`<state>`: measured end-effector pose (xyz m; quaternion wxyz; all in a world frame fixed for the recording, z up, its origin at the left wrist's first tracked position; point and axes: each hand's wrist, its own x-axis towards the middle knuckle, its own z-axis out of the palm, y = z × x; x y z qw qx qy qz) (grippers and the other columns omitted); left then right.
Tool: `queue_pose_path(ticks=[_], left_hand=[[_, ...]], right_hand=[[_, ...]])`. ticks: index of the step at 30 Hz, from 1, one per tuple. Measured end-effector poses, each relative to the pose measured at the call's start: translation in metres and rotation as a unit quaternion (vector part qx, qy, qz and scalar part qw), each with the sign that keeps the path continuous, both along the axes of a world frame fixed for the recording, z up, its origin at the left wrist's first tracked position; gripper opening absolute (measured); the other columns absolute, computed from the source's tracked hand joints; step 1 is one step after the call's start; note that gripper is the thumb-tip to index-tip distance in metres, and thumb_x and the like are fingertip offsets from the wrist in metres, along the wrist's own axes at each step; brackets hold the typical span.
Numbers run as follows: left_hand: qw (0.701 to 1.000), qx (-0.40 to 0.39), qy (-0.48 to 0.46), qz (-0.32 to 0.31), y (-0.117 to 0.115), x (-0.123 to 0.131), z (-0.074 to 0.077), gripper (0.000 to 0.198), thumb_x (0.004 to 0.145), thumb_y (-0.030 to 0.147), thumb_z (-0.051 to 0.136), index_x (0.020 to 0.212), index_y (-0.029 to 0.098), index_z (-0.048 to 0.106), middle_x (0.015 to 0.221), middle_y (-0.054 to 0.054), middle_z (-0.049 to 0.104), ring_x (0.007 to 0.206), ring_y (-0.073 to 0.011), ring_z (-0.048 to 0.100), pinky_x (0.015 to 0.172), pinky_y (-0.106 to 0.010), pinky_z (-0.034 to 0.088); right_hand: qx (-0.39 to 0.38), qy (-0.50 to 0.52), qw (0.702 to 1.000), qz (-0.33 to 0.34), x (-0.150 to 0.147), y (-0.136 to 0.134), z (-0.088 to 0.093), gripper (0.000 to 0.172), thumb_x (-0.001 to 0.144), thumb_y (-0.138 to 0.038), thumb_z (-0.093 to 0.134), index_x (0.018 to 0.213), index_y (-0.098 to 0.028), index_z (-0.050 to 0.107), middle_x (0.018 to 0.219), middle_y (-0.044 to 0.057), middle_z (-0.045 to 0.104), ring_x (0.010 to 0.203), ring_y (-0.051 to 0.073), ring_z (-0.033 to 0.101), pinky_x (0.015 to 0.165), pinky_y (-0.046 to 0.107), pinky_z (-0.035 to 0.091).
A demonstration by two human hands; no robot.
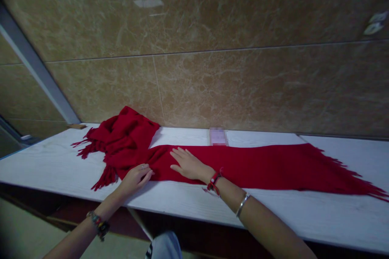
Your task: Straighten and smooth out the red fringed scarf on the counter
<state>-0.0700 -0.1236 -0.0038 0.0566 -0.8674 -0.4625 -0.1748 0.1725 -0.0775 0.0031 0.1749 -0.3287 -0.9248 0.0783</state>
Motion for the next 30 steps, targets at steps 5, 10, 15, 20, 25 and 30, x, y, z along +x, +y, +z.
queue_pose_path(ticks=[5, 10, 15, 20, 25, 30], left_hand=[[0.996, 0.053, 0.07, -0.012, 0.001, 0.005, 0.002, 0.032, 0.087, 0.024, 0.031, 0.077, 0.015, 0.06, 0.076, -0.007, 0.061, 0.074, -0.0172, 0.056, 0.071, -0.029, 0.044], [0.983, 0.03, 0.178, -0.008, 0.013, 0.03, 0.018, 0.032, 0.087, 0.025, 0.033, 0.077, 0.015, 0.061, 0.077, -0.009, 0.063, 0.069, -0.018, 0.059, 0.063, -0.027, 0.046], [0.991, 0.028, 0.112, -0.061, 0.04, 0.083, 0.021, 0.035, 0.088, 0.032, 0.033, 0.111, 0.018, 0.054, 0.115, -0.011, 0.055, 0.104, -0.0212, 0.051, 0.087, -0.035, 0.041], [0.993, -0.075, 0.082, -0.037, 0.061, 0.122, -0.002, 0.05, 0.087, 0.047, 0.029, 0.132, 0.025, 0.032, 0.14, -0.009, 0.028, 0.126, -0.0267, 0.027, 0.097, -0.049, 0.029], [0.99, -0.101, 0.093, -0.027, 0.066, 0.124, -0.018, 0.052, 0.087, 0.05, 0.026, 0.133, 0.027, 0.028, 0.142, -0.008, 0.023, 0.129, -0.0275, 0.021, 0.098, -0.051, 0.022], [0.986, -0.124, 0.11, -0.017, 0.067, 0.124, -0.012, 0.053, 0.087, 0.05, 0.025, 0.134, 0.027, 0.025, 0.143, -0.007, 0.019, 0.13, -0.0277, 0.018, 0.099, -0.052, 0.02]], right_hand=[[-0.051, -0.06, 0.997, -0.016, 0.018, -0.044, -0.003, 0.051, 0.09, -0.044, 0.026, 0.134, -0.019, 0.029, 0.141, 0.009, 0.026, 0.13, 0.024, 0.017, 0.105, 0.046, 0.015], [-0.014, -0.023, 0.998, -0.049, 0.04, -0.058, 0.007, 0.053, 0.09, -0.045, 0.026, 0.135, -0.018, 0.025, 0.141, 0.009, 0.024, 0.131, 0.022, 0.015, 0.105, 0.045, 0.014], [-0.012, -0.032, 0.986, -0.163, 0.089, -0.065, 0.001, 0.055, 0.089, -0.047, 0.027, 0.136, -0.02, 0.024, 0.142, 0.01, 0.023, 0.13, 0.027, 0.013, 0.102, 0.055, 0.013], [-0.029, -0.068, 0.967, -0.244, 0.134, -0.063, -0.014, 0.055, 0.088, -0.049, 0.026, 0.135, -0.02, 0.027, 0.141, 0.01, 0.024, 0.129, 0.03, 0.017, 0.099, 0.058, 0.014], [-0.032, -0.078, 0.967, -0.24, 0.148, -0.063, -0.02, 0.054, 0.089, -0.048, 0.025, 0.135, -0.02, 0.027, 0.141, 0.01, 0.025, 0.129, 0.027, 0.018, 0.101, 0.053, 0.015], [-0.051, -0.056, 0.968, -0.238, 0.148, -0.064, -0.015, 0.054, 0.088, -0.047, 0.027, 0.134, -0.02, 0.029, 0.141, 0.01, 0.025, 0.13, 0.026, 0.016, 0.101, 0.053, 0.014]])
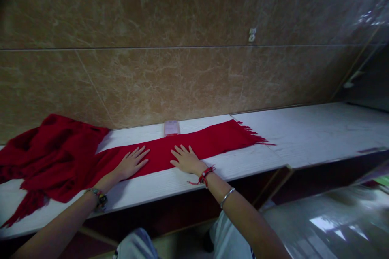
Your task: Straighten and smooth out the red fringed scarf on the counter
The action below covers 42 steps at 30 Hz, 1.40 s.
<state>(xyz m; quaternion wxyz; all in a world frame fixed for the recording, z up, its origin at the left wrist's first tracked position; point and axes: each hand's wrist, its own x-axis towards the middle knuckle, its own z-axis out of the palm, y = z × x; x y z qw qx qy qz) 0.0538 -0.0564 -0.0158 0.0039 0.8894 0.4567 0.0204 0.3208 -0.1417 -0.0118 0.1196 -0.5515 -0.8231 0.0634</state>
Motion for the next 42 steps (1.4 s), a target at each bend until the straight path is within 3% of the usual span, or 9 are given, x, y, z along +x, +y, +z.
queue_pose_path(ticks=[3, 6, 12, 15, 21, 24, 29, 37, 42], left_hand=[[1.0, -0.011, 0.003, 0.002, -0.004, 0.005, 0.005, 0.053, 0.087, 0.05, 0.024, 0.135, 0.027, 0.025, 0.144, -0.008, 0.017, 0.13, -0.0291, 0.016, 0.099, -0.054, 0.019], [0.999, 0.001, -0.004, -0.053, -0.018, 0.01, 0.009, 0.052, 0.087, 0.049, 0.027, 0.134, 0.028, 0.026, 0.144, -0.007, 0.018, 0.13, -0.0277, 0.016, 0.1, -0.052, 0.019], [0.983, 0.033, -0.011, -0.182, -0.044, 0.012, 0.022, 0.045, 0.085, 0.045, 0.038, 0.124, 0.025, 0.044, 0.129, -0.009, 0.044, 0.118, -0.0235, 0.039, 0.097, -0.042, 0.031], [0.976, 0.049, 0.012, -0.214, -0.045, 0.011, 0.034, 0.035, 0.085, 0.031, 0.041, 0.116, 0.022, 0.053, 0.113, -0.009, 0.056, 0.101, -0.0201, 0.052, 0.087, -0.032, 0.041], [0.973, 0.032, 0.041, -0.223, -0.038, 0.021, 0.05, 0.041, 0.077, 0.012, 0.046, 0.117, 0.021, 0.05, 0.101, -0.007, 0.061, 0.089, -0.0185, 0.057, 0.076, -0.027, 0.046], [0.979, 0.041, 0.038, -0.194, -0.037, 0.024, 0.047, 0.026, 0.082, 0.017, 0.044, 0.103, 0.018, 0.058, 0.092, -0.006, 0.062, 0.083, -0.0177, 0.058, 0.073, -0.027, 0.046], [0.982, 0.08, 0.016, -0.168, -0.042, 0.021, 0.036, 0.022, 0.085, 0.016, 0.041, 0.099, 0.019, 0.058, 0.091, -0.005, 0.06, 0.08, -0.0152, 0.057, 0.069, -0.024, 0.045], [0.977, 0.117, 0.024, -0.179, -0.05, 0.018, 0.026, 0.018, 0.081, 0.013, 0.044, 0.092, 0.018, 0.057, 0.088, -0.004, 0.057, 0.081, -0.0149, 0.054, 0.069, -0.023, 0.043], [0.973, 0.128, 0.019, -0.192, -0.049, 0.016, 0.026, 0.017, 0.08, 0.011, 0.044, 0.09, 0.018, 0.056, 0.088, -0.003, 0.056, 0.08, -0.0139, 0.052, 0.067, -0.022, 0.042]], right_hand=[[0.016, 0.042, 0.999, 0.013, 0.002, -0.005, 0.004, 0.052, 0.089, -0.046, 0.028, 0.135, -0.02, 0.028, 0.141, 0.009, 0.025, 0.131, 0.023, 0.015, 0.103, 0.049, 0.015], [0.033, 0.038, 0.998, 0.024, 0.005, -0.013, 0.003, 0.051, 0.089, -0.044, 0.029, 0.135, -0.022, 0.026, 0.141, 0.007, 0.025, 0.131, 0.023, 0.015, 0.103, 0.05, 0.013], [0.051, -0.005, 0.997, 0.063, 0.007, -0.018, 0.0, 0.042, 0.089, -0.037, 0.036, 0.127, -0.022, 0.041, 0.135, 0.008, 0.038, 0.126, 0.022, 0.027, 0.102, 0.045, 0.022], [0.095, -0.009, 0.988, 0.117, 0.001, -0.015, 0.005, 0.035, 0.087, -0.03, 0.042, 0.119, -0.017, 0.051, 0.124, 0.008, 0.05, 0.118, 0.019, 0.039, 0.1, 0.035, 0.029], [0.167, -0.057, 0.965, 0.194, -0.018, -0.005, 0.014, 0.029, 0.085, -0.026, 0.046, 0.11, -0.013, 0.055, 0.103, 0.009, 0.061, 0.096, 0.018, 0.053, 0.085, 0.03, 0.04], [0.207, -0.074, 0.959, 0.181, -0.023, 0.0, 0.011, 0.024, 0.085, -0.024, 0.048, 0.105, -0.014, 0.057, 0.094, 0.008, 0.063, 0.088, 0.018, 0.054, 0.076, 0.03, 0.042], [0.229, -0.049, 0.961, 0.146, -0.025, 0.007, -0.001, 0.012, 0.083, -0.016, 0.05, 0.089, -0.016, 0.061, 0.081, 0.004, 0.063, 0.077, 0.015, 0.054, 0.069, 0.026, 0.039], [0.235, -0.025, 0.961, 0.145, -0.027, 0.005, -0.001, 0.012, 0.081, -0.011, 0.051, 0.074, -0.016, 0.059, 0.073, 0.002, 0.059, 0.071, 0.014, 0.049, 0.067, 0.026, 0.035], [0.228, -0.018, 0.962, 0.15, -0.022, -0.002, 0.002, 0.006, 0.082, -0.019, 0.053, 0.079, -0.016, 0.058, 0.078, 0.003, 0.059, 0.075, 0.015, 0.049, 0.07, 0.026, 0.035]])
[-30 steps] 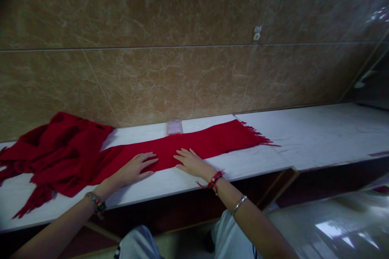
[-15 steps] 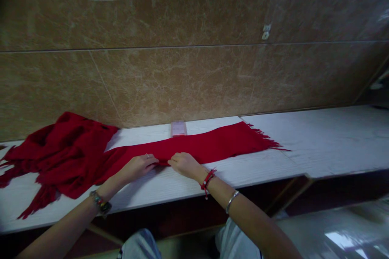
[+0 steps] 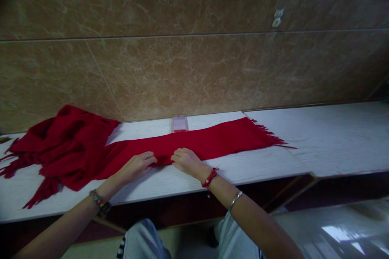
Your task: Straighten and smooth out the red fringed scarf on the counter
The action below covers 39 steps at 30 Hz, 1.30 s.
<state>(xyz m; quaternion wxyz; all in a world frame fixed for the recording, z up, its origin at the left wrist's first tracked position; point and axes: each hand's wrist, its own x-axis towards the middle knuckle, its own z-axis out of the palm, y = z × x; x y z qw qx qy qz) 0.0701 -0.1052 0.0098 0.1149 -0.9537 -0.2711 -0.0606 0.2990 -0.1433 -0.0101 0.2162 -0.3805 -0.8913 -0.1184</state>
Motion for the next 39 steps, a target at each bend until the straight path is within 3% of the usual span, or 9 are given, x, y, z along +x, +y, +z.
queue_pose_path(ticks=[6, 11, 15, 24, 29, 33, 39], left_hand=[[0.999, 0.02, -0.021, -0.031, -0.005, 0.002, -0.002, 0.019, 0.087, 0.024, 0.04, 0.087, 0.018, 0.058, 0.084, -0.003, 0.057, 0.073, -0.0126, 0.052, 0.063, -0.022, 0.04], [0.999, 0.026, -0.03, -0.014, -0.009, 0.003, -0.004, 0.024, 0.089, 0.02, 0.035, 0.079, 0.016, 0.057, 0.073, -0.002, 0.054, 0.063, -0.0105, 0.048, 0.059, -0.021, 0.038], [0.999, 0.03, 0.005, -0.031, -0.01, 0.002, -0.002, 0.022, 0.087, 0.017, 0.037, 0.081, 0.017, 0.058, 0.078, -0.003, 0.055, 0.069, -0.0131, 0.05, 0.063, -0.023, 0.04], [0.988, -0.134, 0.009, -0.074, -0.013, 0.009, 0.021, 0.031, 0.083, 0.016, 0.04, 0.11, 0.023, 0.054, 0.098, -0.004, 0.055, 0.087, -0.0147, 0.052, 0.079, -0.026, 0.042], [0.983, -0.155, -0.004, -0.096, -0.005, 0.023, 0.018, 0.034, 0.082, 0.015, 0.04, 0.111, 0.023, 0.055, 0.106, -0.004, 0.053, 0.097, -0.0159, 0.049, 0.088, -0.028, 0.038], [0.99, -0.13, 0.003, -0.047, 0.007, 0.028, 0.012, 0.034, 0.084, 0.019, 0.037, 0.112, 0.023, 0.055, 0.106, -0.006, 0.053, 0.096, -0.0169, 0.05, 0.087, -0.031, 0.04], [0.986, -0.07, 0.026, 0.151, 0.017, 0.027, 0.011, 0.038, 0.085, 0.022, 0.035, 0.119, 0.021, 0.049, 0.103, -0.012, 0.05, 0.089, -0.0227, 0.052, 0.071, -0.036, 0.047]], right_hand=[[0.002, -0.053, 0.998, -0.014, 0.004, -0.004, 0.001, 0.01, 0.083, -0.014, 0.051, 0.074, -0.016, 0.057, 0.074, 0.002, 0.057, 0.072, 0.015, 0.047, 0.067, 0.027, 0.033], [0.01, -0.059, 0.998, -0.023, 0.001, -0.004, 0.002, 0.011, 0.083, -0.014, 0.051, 0.073, -0.016, 0.056, 0.073, 0.002, 0.056, 0.071, 0.015, 0.046, 0.066, 0.027, 0.032], [0.019, -0.066, 0.997, -0.026, 0.001, -0.006, 0.003, 0.014, 0.083, -0.015, 0.05, 0.072, -0.016, 0.057, 0.072, 0.002, 0.055, 0.07, 0.015, 0.045, 0.065, 0.027, 0.032], [-0.028, -0.053, 0.998, 0.013, 0.007, -0.012, 0.003, 0.013, 0.083, -0.014, 0.05, 0.088, -0.018, 0.061, 0.084, 0.003, 0.059, 0.079, 0.015, 0.048, 0.071, 0.026, 0.036], [-0.036, -0.038, 0.999, 0.013, 0.008, -0.012, 0.002, 0.017, 0.083, -0.014, 0.049, 0.091, -0.019, 0.063, 0.085, 0.004, 0.059, 0.08, 0.015, 0.049, 0.075, 0.027, 0.037], [-0.035, -0.031, 0.999, 0.011, 0.008, -0.01, -0.001, 0.018, 0.083, -0.014, 0.049, 0.092, -0.019, 0.064, 0.085, 0.004, 0.059, 0.08, 0.015, 0.049, 0.075, 0.028, 0.038], [-0.036, -0.032, 0.999, 0.015, 0.007, -0.01, -0.001, 0.019, 0.084, -0.013, 0.046, 0.091, -0.017, 0.063, 0.083, 0.005, 0.059, 0.078, 0.014, 0.05, 0.074, 0.027, 0.039]])
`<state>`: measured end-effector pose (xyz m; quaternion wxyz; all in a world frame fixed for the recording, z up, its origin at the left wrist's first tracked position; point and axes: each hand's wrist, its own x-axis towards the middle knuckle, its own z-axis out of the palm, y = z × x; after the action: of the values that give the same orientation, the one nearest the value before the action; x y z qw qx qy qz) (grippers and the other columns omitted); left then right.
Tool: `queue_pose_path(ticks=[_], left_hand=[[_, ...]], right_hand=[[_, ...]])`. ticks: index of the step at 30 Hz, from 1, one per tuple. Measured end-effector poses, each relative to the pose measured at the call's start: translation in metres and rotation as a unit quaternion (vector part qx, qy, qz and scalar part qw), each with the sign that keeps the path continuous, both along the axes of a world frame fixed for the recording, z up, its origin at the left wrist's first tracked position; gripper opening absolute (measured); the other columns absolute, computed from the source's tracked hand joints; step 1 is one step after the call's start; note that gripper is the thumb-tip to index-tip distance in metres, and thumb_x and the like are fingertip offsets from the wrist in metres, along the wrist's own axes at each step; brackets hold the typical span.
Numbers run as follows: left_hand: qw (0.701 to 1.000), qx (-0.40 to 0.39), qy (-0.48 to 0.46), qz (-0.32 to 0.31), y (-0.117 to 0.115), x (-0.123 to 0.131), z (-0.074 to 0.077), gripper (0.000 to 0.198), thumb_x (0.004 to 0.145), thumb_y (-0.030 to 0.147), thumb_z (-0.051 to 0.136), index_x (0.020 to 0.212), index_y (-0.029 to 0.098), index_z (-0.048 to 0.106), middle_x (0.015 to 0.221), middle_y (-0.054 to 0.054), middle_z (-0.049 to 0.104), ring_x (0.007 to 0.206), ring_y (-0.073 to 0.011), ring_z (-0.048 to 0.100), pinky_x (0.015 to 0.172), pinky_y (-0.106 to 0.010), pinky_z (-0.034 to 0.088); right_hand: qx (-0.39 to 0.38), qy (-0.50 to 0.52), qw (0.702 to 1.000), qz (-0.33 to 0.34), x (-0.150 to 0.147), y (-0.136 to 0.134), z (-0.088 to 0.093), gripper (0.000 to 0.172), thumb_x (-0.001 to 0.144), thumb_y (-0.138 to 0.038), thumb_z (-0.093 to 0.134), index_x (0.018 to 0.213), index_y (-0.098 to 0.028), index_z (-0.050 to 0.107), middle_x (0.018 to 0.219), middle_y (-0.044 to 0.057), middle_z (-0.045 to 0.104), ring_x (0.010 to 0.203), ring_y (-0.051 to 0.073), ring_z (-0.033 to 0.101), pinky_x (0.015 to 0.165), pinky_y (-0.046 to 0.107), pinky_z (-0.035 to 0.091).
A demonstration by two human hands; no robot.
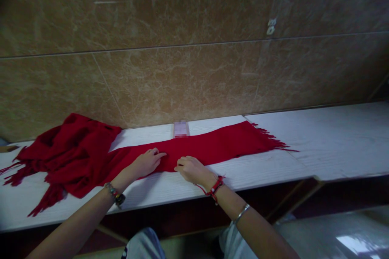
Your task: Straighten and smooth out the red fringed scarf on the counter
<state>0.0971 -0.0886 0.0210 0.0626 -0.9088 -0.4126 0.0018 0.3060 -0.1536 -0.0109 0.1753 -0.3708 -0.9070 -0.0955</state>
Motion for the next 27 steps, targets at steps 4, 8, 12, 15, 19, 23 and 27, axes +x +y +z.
queue_pose_path(ticks=[4, 8, 12, 15, 19, 23, 27], left_hand=[[0.997, -0.019, -0.025, -0.07, -0.004, 0.007, -0.001, 0.038, 0.084, 0.019, 0.035, 0.119, 0.023, 0.049, 0.105, -0.01, 0.049, 0.094, -0.0204, 0.049, 0.079, -0.035, 0.044], [0.985, -0.049, -0.04, -0.161, -0.003, 0.013, -0.004, 0.037, 0.085, 0.019, 0.036, 0.118, 0.027, 0.049, 0.11, -0.007, 0.048, 0.1, -0.0178, 0.046, 0.087, -0.034, 0.04], [1.0, -0.019, -0.012, -0.002, 0.017, 0.007, -0.008, 0.039, 0.088, 0.028, 0.029, 0.125, 0.028, 0.041, 0.117, -0.011, 0.045, 0.104, -0.0249, 0.045, 0.078, -0.043, 0.044], [0.993, -0.002, 0.012, 0.114, 0.034, -0.002, -0.013, 0.043, 0.089, 0.036, 0.025, 0.129, 0.028, 0.036, 0.126, -0.014, 0.041, 0.111, -0.0313, 0.041, 0.078, -0.051, 0.041], [0.985, 0.003, 0.002, 0.174, 0.04, -0.005, -0.021, 0.047, 0.089, 0.044, 0.023, 0.131, 0.027, 0.033, 0.135, -0.015, 0.034, 0.121, -0.0353, 0.031, 0.086, -0.057, 0.032], [0.998, -0.058, -0.019, 0.011, 0.031, 0.0, -0.026, 0.047, 0.089, 0.047, 0.023, 0.133, 0.033, 0.026, 0.144, -0.005, 0.019, 0.13, -0.0287, 0.014, 0.097, -0.052, 0.022], [0.995, -0.087, -0.019, 0.041, 0.037, -0.003, -0.031, 0.049, 0.089, 0.049, 0.02, 0.135, 0.033, 0.02, 0.144, -0.004, 0.016, 0.13, -0.0291, 0.014, 0.098, -0.055, 0.02]], right_hand=[[-0.009, 0.001, 1.0, -0.01, -0.001, -0.002, 0.002, 0.018, 0.084, -0.013, 0.046, 0.087, -0.017, 0.064, 0.082, 0.005, 0.059, 0.077, 0.014, 0.05, 0.073, 0.026, 0.039], [-0.006, -0.004, 1.0, -0.007, -0.001, -0.003, 0.003, 0.016, 0.083, -0.012, 0.048, 0.087, -0.016, 0.063, 0.083, 0.005, 0.059, 0.078, 0.015, 0.05, 0.074, 0.027, 0.039], [-0.003, -0.007, 1.0, -0.011, -0.002, -0.002, 0.003, 0.018, 0.085, -0.014, 0.046, 0.087, -0.016, 0.063, 0.08, 0.005, 0.059, 0.076, 0.014, 0.05, 0.071, 0.026, 0.039], [-0.006, -0.001, 1.0, -0.013, -0.002, -0.002, 0.003, 0.018, 0.085, -0.014, 0.046, 0.086, -0.016, 0.063, 0.079, 0.005, 0.059, 0.075, 0.014, 0.049, 0.069, 0.025, 0.039], [-0.008, 0.003, 1.0, -0.012, -0.002, -0.002, 0.004, 0.017, 0.084, -0.013, 0.047, 0.086, -0.017, 0.063, 0.079, 0.004, 0.058, 0.075, 0.014, 0.049, 0.068, 0.025, 0.039], [-0.014, -0.001, 1.0, -0.012, -0.002, -0.002, 0.004, 0.018, 0.084, -0.013, 0.046, 0.087, -0.016, 0.063, 0.079, 0.005, 0.058, 0.076, 0.014, 0.049, 0.069, 0.025, 0.039], [-0.024, 0.007, 1.0, -0.013, -0.003, -0.002, 0.004, 0.019, 0.085, -0.013, 0.045, 0.087, -0.016, 0.063, 0.08, 0.005, 0.059, 0.077, 0.014, 0.05, 0.07, 0.025, 0.039]])
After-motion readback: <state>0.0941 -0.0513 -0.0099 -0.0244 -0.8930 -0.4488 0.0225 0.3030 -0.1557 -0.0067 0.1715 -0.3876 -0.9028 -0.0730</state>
